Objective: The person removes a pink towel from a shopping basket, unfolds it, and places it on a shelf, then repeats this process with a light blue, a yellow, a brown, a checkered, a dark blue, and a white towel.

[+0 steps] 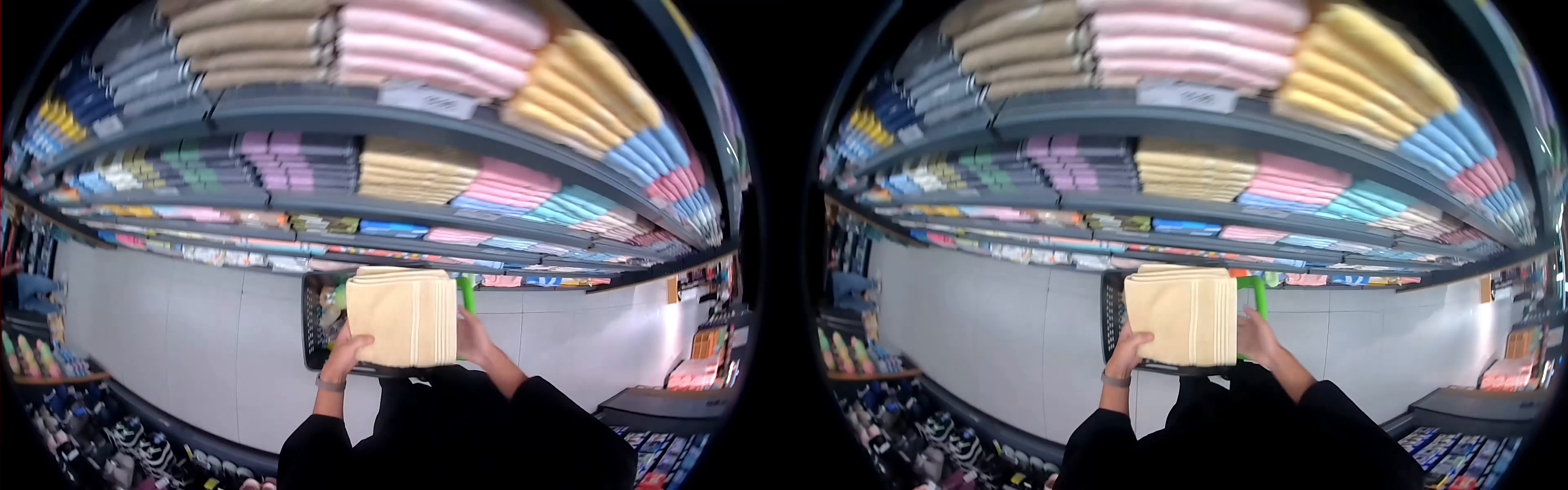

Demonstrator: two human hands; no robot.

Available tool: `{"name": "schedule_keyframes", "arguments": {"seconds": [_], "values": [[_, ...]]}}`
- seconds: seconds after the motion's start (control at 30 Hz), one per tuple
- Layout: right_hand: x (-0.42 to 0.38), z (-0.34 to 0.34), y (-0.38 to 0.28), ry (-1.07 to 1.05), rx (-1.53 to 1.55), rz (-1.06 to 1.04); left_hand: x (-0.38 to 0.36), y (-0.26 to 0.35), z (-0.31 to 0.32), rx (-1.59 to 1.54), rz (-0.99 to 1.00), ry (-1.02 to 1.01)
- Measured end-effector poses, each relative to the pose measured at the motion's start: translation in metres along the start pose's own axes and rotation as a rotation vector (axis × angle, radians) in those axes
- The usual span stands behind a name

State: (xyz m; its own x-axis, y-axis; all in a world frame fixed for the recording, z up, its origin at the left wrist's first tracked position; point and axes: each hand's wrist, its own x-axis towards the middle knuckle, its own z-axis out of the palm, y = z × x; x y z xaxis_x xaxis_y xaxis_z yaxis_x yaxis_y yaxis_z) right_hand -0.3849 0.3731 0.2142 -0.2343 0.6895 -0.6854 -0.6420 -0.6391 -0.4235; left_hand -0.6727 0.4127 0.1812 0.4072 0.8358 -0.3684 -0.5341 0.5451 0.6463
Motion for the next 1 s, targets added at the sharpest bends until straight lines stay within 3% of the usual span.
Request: {"name": "schedule_keyframes", "arguments": {"seconds": [0.03, 0.07, 0.13, 0.3, 0.4, 0.57, 0.63, 0.67, 0.73, 0.77, 0.83, 0.87, 0.9, 0.97, 1.0], "values": [[-0.003, 0.010, -0.001, -0.069, 0.155, 0.021, -0.005, 0.009, 0.024, 0.020, 0.004, -0.024], [-0.001, 0.002, 0.003, -0.100, 0.069, -0.135, -0.010, 0.015, 0.046, 0.019, -0.015, -0.044], [-0.007, 0.003, -0.005, -0.193, 0.184, -0.147, -0.013, 0.011, 0.075, 0.093, -0.005, -0.070], [-0.016, -0.001, -0.025, -0.361, 0.326, -0.073, -0.017, 0.004, 0.143, 0.395, 0.062, 0.074], [-0.023, -0.005, -0.033, -0.423, 0.359, -0.045, -0.012, 0.006, 0.172, 0.846, 0.285, 0.103], [-0.030, -0.014, -0.049, -0.499, 0.399, -0.020, 0.000, 0.011, 0.200, 0.934, 0.221, 0.044], [-0.031, -0.017, -0.054, -0.522, 0.412, -0.012, 0.005, 0.013, 0.206, 1.256, 0.478, 0.068], [-0.031, -0.018, -0.056, -0.536, 0.416, -0.007, 0.005, 0.013, 0.212, 1.268, 0.478, 0.063], [-0.030, -0.022, -0.062, -0.553, 0.428, 0.003, -0.001, 0.014, 0.227, 1.414, 0.790, 0.079], [-0.030, -0.024, -0.062, -0.559, 0.434, 0.005, -0.005, 0.017, 0.233, 1.424, 0.786, 0.074], [-0.030, -0.026, -0.066, -0.576, 0.441, 0.014, -0.017, 0.023, 0.243, 1.350, 0.767, -0.124], [-0.030, -0.027, -0.069, -0.581, 0.440, 0.014, -0.023, 0.024, 0.250, 1.219, 0.670, -0.153], [-0.030, -0.026, -0.070, -0.589, 0.442, 0.016, -0.024, 0.024, 0.252, 1.224, 0.670, -0.150], [-0.031, -0.025, -0.073, -0.600, 0.441, 0.025, -0.024, 0.026, 0.254, 1.188, 0.416, 0.044], [-0.030, -0.025, -0.074, -0.602, 0.444, 0.030, -0.012, 0.023, 0.251, 1.063, 0.478, 0.084]]}}
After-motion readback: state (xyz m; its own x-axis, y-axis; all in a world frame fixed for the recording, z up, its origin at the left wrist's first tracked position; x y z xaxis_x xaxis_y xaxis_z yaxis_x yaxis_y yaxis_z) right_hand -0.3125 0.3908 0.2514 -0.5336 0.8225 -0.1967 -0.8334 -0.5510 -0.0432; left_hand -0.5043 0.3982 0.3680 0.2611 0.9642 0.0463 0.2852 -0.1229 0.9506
